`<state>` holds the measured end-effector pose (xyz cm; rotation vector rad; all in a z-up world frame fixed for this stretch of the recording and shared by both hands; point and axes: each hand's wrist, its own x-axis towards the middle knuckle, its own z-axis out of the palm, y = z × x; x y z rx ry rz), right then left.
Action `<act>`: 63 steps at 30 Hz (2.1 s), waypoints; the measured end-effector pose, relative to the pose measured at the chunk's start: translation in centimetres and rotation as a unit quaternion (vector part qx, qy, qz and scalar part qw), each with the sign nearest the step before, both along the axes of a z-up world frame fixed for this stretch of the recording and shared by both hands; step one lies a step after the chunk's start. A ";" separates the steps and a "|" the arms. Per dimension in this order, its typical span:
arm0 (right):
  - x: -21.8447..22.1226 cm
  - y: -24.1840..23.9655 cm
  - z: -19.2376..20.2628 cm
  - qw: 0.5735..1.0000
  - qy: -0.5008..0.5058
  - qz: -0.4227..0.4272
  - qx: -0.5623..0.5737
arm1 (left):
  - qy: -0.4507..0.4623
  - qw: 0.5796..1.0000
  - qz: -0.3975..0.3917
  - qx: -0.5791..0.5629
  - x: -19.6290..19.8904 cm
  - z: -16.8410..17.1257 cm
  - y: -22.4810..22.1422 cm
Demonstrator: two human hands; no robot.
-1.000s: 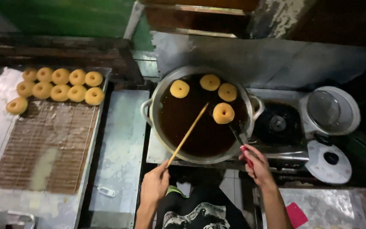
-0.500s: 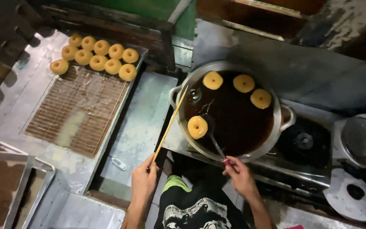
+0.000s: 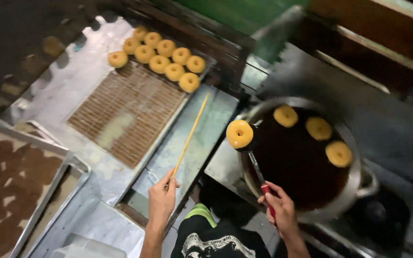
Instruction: Removing fried donuts from a pot of hot oil using a skimmer and a wooden stick and placing them on a cooling rack.
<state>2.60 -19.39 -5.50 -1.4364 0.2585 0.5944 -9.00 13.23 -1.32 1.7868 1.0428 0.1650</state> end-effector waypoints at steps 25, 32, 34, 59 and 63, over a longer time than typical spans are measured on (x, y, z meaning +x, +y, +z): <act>12.6 43.1 -5.3 0.983 0.059 0.162 -0.060 | 0.054 0.973 0.208 -0.082 -0.5 -7.4 22.7; 14.4 46.6 -2.6 0.983 0.041 0.177 -0.021 | 0.029 0.971 0.220 -0.092 -0.4 -4.8 21.3; 15.0 47.7 -2.4 0.980 0.037 0.196 -0.019 | 0.030 0.969 0.228 -0.096 -0.4 -4.5 20.8; 4.0 -12.5 1.1 0.864 -0.178 -0.216 -0.419 | -0.027 0.924 -0.375 0.069 11.4 -4.6 -7.4; 2.1 -17.1 -3.6 0.771 -0.200 -0.151 -0.586 | 0.078 0.887 -0.448 0.078 10.7 -1.3 -12.3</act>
